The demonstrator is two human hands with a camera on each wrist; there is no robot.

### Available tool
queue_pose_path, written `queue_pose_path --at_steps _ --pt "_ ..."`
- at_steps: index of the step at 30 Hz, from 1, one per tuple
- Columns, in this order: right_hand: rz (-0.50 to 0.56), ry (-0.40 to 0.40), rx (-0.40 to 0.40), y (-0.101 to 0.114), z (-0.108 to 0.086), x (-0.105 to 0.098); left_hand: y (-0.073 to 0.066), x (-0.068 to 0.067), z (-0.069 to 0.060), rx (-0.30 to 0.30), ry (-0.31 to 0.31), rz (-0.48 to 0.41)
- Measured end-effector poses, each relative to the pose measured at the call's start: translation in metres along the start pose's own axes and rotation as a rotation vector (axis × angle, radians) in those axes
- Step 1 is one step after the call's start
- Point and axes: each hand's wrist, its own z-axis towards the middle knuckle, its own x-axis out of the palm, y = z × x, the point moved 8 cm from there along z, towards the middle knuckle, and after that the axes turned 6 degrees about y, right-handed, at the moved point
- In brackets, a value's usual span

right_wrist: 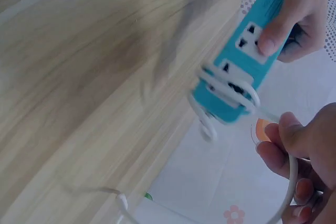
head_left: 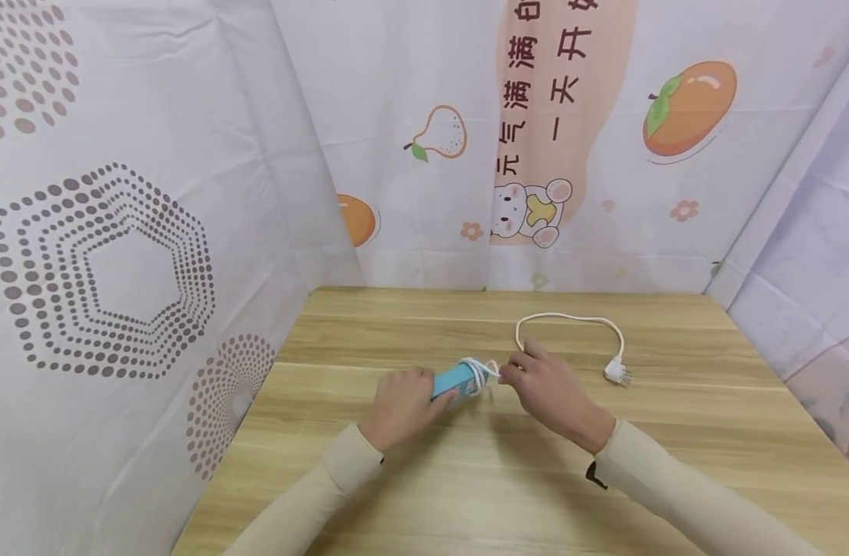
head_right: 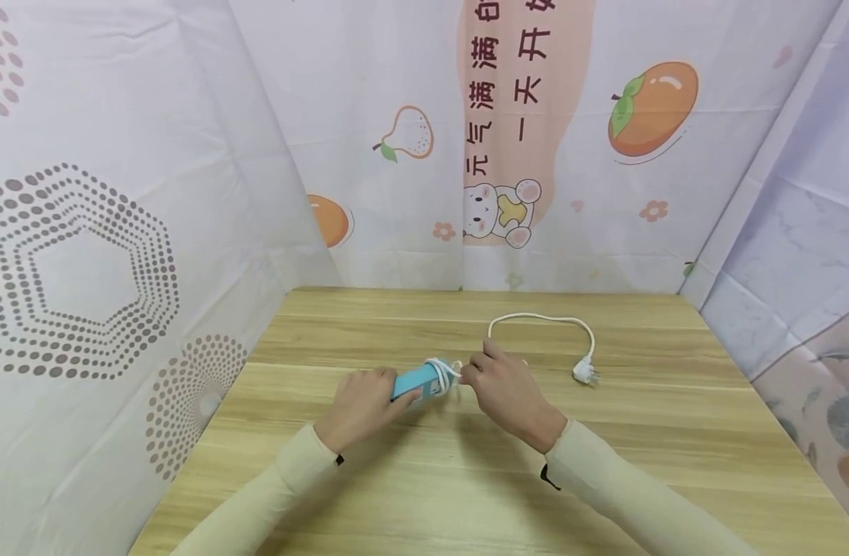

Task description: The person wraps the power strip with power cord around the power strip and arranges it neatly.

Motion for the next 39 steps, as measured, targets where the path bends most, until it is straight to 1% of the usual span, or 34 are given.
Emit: queue_pose_path --at_steps 3,6,11,15,18,21,23,27,32,36,39 --pt "0.021 0.013 0.020 0.000 -0.001 0.002 0.007 0.000 0.002 -0.037 -0.030 -0.014" --pt "0.048 0.015 0.040 -0.001 -0.001 0.003 0.012 0.000 0.004 -0.074 -0.036 -0.066" --pt "0.110 -0.011 0.055 -0.001 -0.001 0.001 0.019 -0.004 0.007 -0.123 -0.064 -0.180" --pt "0.175 -0.020 0.063 0.001 -0.003 0.003 0.022 -0.009 0.008 -0.142 -0.100 -0.272" --pt "0.213 -0.022 0.079 0.003 -0.006 0.007 0.026 -0.011 0.008 -0.167 -0.101 -0.352" --pt "0.235 -0.029 0.083 0.006 -0.009 0.010 0.031 -0.011 0.007 -0.201 -0.079 -0.463" --pt "0.244 -0.040 0.084 0.007 -0.010 0.012 0.032 -0.010 0.006 -0.214 -0.062 -0.545" --pt "0.264 -0.049 0.085 0.006 -0.012 0.015 0.030 -0.011 0.007 -0.198 -0.037 -0.681" --pt "0.309 -0.006 0.117 0.002 -0.015 0.020 0.030 -0.010 0.006 -0.191 0.007 -0.810" --pt "0.330 0.007 0.127 0.001 -0.017 0.022 0.032 -0.004 0.003 -0.184 0.065 -0.956" --pt "0.325 0.012 0.123 0.001 -0.018 0.023 0.034 0.002 0.001 -0.199 0.130 -1.084"
